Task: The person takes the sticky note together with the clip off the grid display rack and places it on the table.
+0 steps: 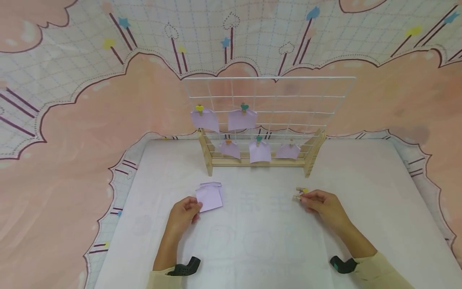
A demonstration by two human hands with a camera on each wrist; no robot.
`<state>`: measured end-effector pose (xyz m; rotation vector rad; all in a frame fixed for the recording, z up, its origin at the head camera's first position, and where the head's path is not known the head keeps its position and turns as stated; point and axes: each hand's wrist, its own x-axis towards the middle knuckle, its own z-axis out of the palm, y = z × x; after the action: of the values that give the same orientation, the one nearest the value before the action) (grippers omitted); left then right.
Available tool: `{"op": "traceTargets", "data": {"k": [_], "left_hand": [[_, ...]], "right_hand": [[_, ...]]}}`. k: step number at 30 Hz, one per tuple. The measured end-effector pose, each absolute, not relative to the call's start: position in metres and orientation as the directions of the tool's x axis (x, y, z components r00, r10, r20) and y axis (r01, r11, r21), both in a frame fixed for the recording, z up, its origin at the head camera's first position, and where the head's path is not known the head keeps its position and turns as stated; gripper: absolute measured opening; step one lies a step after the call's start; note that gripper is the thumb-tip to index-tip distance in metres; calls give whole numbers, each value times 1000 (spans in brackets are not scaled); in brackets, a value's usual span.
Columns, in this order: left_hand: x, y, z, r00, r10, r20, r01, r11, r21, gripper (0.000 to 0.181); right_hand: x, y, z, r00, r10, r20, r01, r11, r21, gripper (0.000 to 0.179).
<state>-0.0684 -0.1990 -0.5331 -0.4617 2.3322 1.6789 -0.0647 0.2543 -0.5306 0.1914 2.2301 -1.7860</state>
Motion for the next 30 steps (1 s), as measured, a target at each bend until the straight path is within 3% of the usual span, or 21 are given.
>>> {"op": "traceTargets", "data": {"k": [6,15,30], "left_hand": [[-66,-198,-535,-927,-112,-359,-374,362,854,17],[-65,-195,-538,-951,-85,-298,-298,515,804,13],[-71,-200,-544,-933,-114,-342,-352,494,795,19]], "right_hand": [[-66,255,-533,-950,-67,-306,286,208,-935,36],[-66,264,-534,-939,-75,-335,295,322,-900,37],[-66,264,-534,-922,-88,-378,329,338,-882,36]]}}
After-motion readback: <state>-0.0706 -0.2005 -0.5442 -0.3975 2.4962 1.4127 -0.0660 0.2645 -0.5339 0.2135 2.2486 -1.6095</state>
